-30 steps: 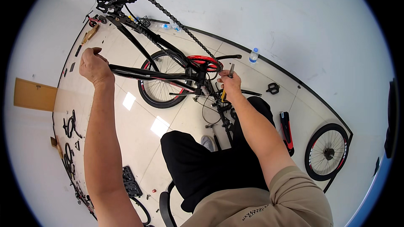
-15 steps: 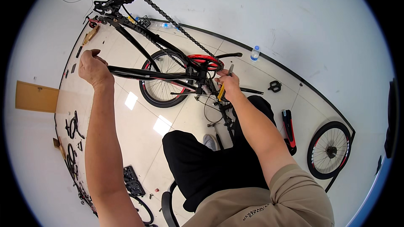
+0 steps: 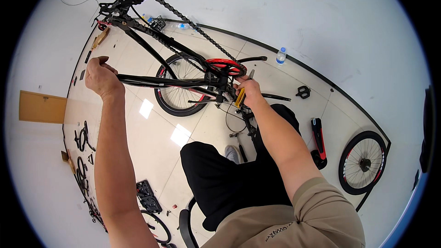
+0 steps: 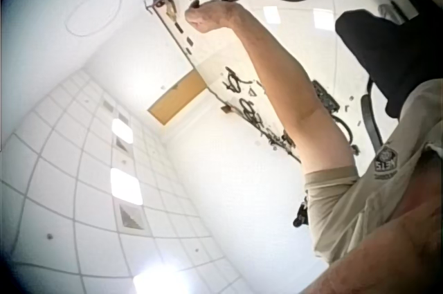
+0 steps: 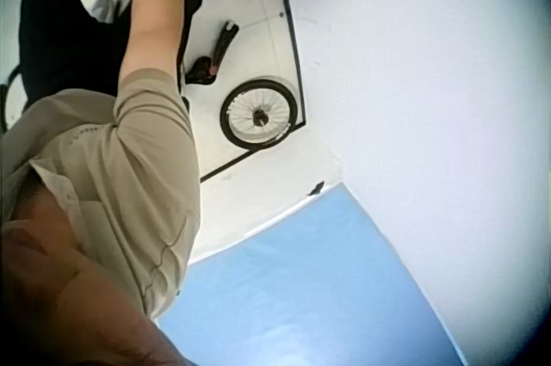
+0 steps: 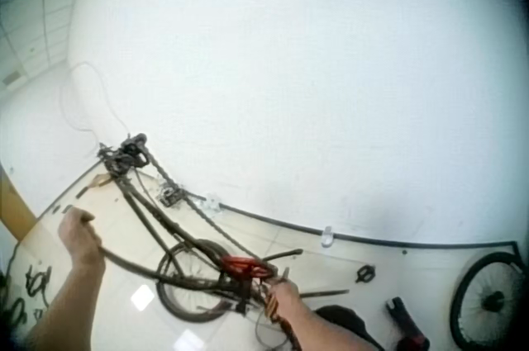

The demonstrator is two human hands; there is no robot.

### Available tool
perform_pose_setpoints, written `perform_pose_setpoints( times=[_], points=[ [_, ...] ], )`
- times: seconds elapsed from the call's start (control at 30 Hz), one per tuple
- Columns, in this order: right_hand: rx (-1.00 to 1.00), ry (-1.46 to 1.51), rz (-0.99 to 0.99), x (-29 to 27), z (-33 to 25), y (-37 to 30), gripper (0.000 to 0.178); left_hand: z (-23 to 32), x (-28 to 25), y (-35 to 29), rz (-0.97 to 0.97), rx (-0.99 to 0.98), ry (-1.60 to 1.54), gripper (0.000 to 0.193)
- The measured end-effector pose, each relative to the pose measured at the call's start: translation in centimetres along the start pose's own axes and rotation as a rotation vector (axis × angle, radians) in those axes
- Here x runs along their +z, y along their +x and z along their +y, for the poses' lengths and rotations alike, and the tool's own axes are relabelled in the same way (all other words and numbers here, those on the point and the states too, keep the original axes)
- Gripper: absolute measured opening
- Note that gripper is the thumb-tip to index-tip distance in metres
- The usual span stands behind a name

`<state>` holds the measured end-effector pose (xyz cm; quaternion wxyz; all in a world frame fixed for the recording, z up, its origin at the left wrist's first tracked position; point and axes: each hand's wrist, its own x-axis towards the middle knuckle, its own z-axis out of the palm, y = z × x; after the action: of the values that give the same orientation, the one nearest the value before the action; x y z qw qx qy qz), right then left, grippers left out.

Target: The person assembles a bicycle by attaching the front fork to the frame and routing the chain through the rear derailleur. They use pliers and a screwdriver to secure components and adjust the chain tension.

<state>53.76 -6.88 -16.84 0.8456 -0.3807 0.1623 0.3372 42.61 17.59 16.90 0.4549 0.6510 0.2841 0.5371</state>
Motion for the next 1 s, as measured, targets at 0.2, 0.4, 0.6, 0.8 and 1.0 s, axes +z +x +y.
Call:
perform_pose_setpoints(
  times=[0.2,0.4,0.6,0.8,1.0],
  points=[
    [0.096,0.133,-0.023,0.1,0.0,0.4,0.045,0.3,0.1,-0.4,0.008,-0.029,-0.013,0.026],
    [0.122,0.128,-0.035,0.6,-0.1,0.1,0.041,0.1,-0.1,-0.2,0.023,-0.023,-0.007,0.026],
    [0.144,0.153,-0.116,0.0,0.5,1.4,0.034,0.0,0.0,-0.1,0.007,-0.015,-0.023,0.024],
    [0.2,0.188,-0.125,-0.1,0.7,2.0,0.03,0.2,0.1,-0.3,0.021,-0.054,-0.045,0.024],
    [0.216,0.19,-0.116,0.1,0.4,1.7,0.034,0.3,0.2,-0.5,-0.001,-0.016,-0.04,0.023]
  ],
)
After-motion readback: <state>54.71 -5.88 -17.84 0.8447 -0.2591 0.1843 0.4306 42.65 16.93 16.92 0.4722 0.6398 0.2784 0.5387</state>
